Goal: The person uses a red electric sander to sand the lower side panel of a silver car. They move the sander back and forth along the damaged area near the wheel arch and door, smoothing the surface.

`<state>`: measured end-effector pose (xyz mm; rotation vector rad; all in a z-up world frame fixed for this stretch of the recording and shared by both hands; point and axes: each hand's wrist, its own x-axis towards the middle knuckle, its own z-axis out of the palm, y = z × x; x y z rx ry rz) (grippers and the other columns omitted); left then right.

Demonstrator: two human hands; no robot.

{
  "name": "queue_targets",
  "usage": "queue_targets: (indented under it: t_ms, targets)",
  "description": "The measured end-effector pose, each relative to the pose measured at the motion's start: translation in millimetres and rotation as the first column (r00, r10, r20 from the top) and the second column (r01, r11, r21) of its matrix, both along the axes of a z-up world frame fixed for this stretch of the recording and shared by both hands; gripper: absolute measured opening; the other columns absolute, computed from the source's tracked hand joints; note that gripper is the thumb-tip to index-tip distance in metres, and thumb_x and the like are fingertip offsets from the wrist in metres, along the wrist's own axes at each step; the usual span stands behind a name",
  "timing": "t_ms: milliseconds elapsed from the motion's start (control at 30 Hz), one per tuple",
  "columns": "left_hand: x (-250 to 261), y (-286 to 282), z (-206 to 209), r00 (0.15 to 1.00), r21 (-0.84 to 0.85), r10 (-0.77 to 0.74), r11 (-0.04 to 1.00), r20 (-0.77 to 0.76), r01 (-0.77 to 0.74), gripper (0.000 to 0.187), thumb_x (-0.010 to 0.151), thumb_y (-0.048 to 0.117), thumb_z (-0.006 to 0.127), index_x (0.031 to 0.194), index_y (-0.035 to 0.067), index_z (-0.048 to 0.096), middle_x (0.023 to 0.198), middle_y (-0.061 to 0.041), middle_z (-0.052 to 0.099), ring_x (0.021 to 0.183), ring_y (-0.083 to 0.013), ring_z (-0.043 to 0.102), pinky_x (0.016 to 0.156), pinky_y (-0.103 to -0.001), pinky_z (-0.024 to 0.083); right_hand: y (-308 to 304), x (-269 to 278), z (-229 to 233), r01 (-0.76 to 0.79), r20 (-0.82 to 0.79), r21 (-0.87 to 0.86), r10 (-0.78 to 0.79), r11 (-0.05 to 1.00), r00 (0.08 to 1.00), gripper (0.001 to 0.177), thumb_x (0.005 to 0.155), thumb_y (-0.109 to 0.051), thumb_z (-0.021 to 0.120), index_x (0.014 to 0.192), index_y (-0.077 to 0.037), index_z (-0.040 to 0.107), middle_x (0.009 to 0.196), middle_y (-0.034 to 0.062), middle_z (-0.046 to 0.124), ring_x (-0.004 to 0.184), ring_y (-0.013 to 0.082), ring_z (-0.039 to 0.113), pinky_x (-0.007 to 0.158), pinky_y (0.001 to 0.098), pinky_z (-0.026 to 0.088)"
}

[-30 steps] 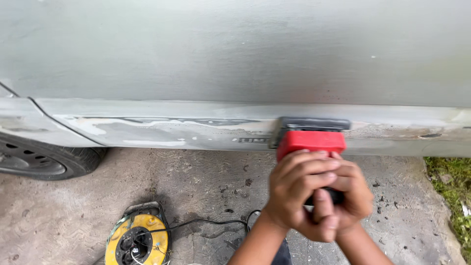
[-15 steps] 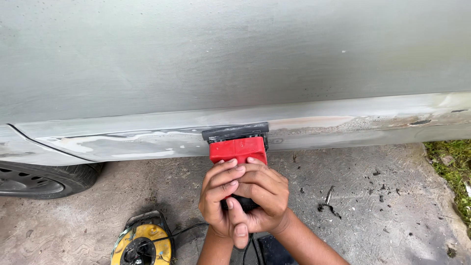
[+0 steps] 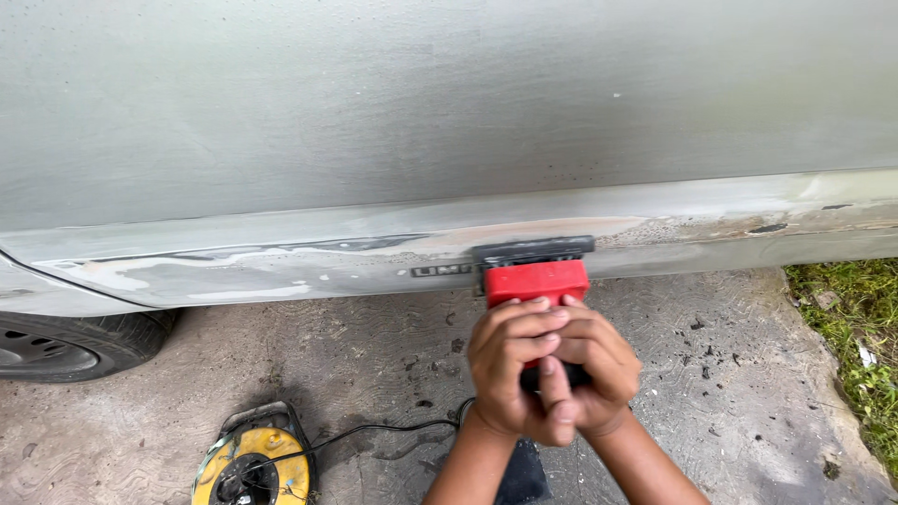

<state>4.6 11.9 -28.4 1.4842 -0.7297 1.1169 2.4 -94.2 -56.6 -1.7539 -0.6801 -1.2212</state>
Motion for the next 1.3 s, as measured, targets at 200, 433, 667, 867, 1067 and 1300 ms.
queue_targets:
  t_ms: [200, 433, 667, 867, 1067, 1300]
  targets:
    - [1.3, -46.6, 2.3, 0.998, 0.018, -0.059, 0.998, 0.007, 0.059, 0.042, 0.096, 0.043, 0.043, 0.094, 0.004, 0.059, 0.097, -0.015, 0.073, 0.095, -0.0355, 0.075, 0.088, -0.045, 0.06, -50.5, -6.2, -12.3, 0.093, -0.07, 0.075, -0.088, 0.993, 0.994, 0.024, 0.093, -0.016, 0.054, 0.074, -0.003, 0.055, 0.08, 0.019, 0.064, 0.08, 0.0301, 0.066, 0.098, 0.048, 0.058]
    - [5.6, -76.5, -3.5, 0.988, 0.037, -0.153, 0.987, -0.03, 0.154, 0.037, 0.091, 0.041, 0.048, 0.098, 0.005, 0.058, 0.109, -0.011, 0.073, 0.101, -0.0368, 0.077, 0.091, -0.044, 0.057, -82.6, -5.1, -24.9, 0.158, -0.099, 0.132, -0.146, 0.979, 0.984, 0.029, 0.1, -0.019, 0.05, 0.076, -0.002, 0.049, 0.085, 0.022, 0.061, 0.088, 0.0331, 0.065, 0.102, 0.0488, 0.058]
    - [7.4, -59.0, -10.6, 0.988, 0.059, -0.15, 0.987, -0.04, 0.153, 0.037, 0.089, 0.04, 0.049, 0.101, 0.006, 0.059, 0.112, -0.011, 0.073, 0.104, -0.0363, 0.076, 0.092, -0.044, 0.056, -62.5, -4.0, -21.3, 0.163, -0.104, 0.112, -0.152, 0.98, 0.983, 0.029, 0.099, -0.017, 0.049, 0.074, -0.002, 0.047, 0.083, 0.0219, 0.061, 0.086, 0.0324, 0.064, 0.096, 0.0468, 0.058]
    - [6.2, -21.4, -9.9, 0.993, 0.051, -0.114, 0.992, -0.023, 0.115, 0.038, 0.093, 0.041, 0.047, 0.101, 0.006, 0.056, 0.111, -0.013, 0.073, 0.104, -0.0358, 0.075, 0.093, -0.045, 0.057, -23.2, -3.2, -13.7, 0.128, -0.095, 0.073, -0.121, 0.989, 0.988, 0.028, 0.097, -0.018, 0.052, 0.074, -0.003, 0.05, 0.08, 0.0185, 0.061, 0.078, 0.028, 0.062, 0.099, 0.0485, 0.058]
    - [4.6, 17.5, -11.2, 0.997, 0.057, -0.063, 0.996, -0.039, 0.065, 0.042, 0.095, 0.045, 0.042, 0.1, 0.007, 0.058, 0.108, -0.014, 0.074, 0.102, -0.0358, 0.076, 0.095, -0.045, 0.057, 18.6, -0.4, -10.6, 0.089, -0.095, 0.064, -0.083, 0.994, 0.992, 0.024, 0.091, -0.02, 0.056, 0.072, -0.006, 0.054, 0.077, 0.0173, 0.064, 0.076, 0.0287, 0.064, 0.096, 0.048, 0.057]
    - [0.7, 65.8, -17.7, 0.997, 0.031, -0.014, 0.999, -0.076, 0.017, 0.039, 0.098, 0.042, 0.041, 0.097, 0.006, 0.057, 0.104, -0.015, 0.074, 0.1, -0.0377, 0.075, 0.095, -0.049, 0.057, 72.4, 4.0, 3.8, 0.021, -0.072, -0.001, -0.021, 1.0, 0.997, 0.019, 0.088, -0.019, 0.058, 0.073, -0.006, 0.059, 0.079, 0.0161, 0.069, 0.073, 0.0277, 0.069, 0.091, 0.0458, 0.059]
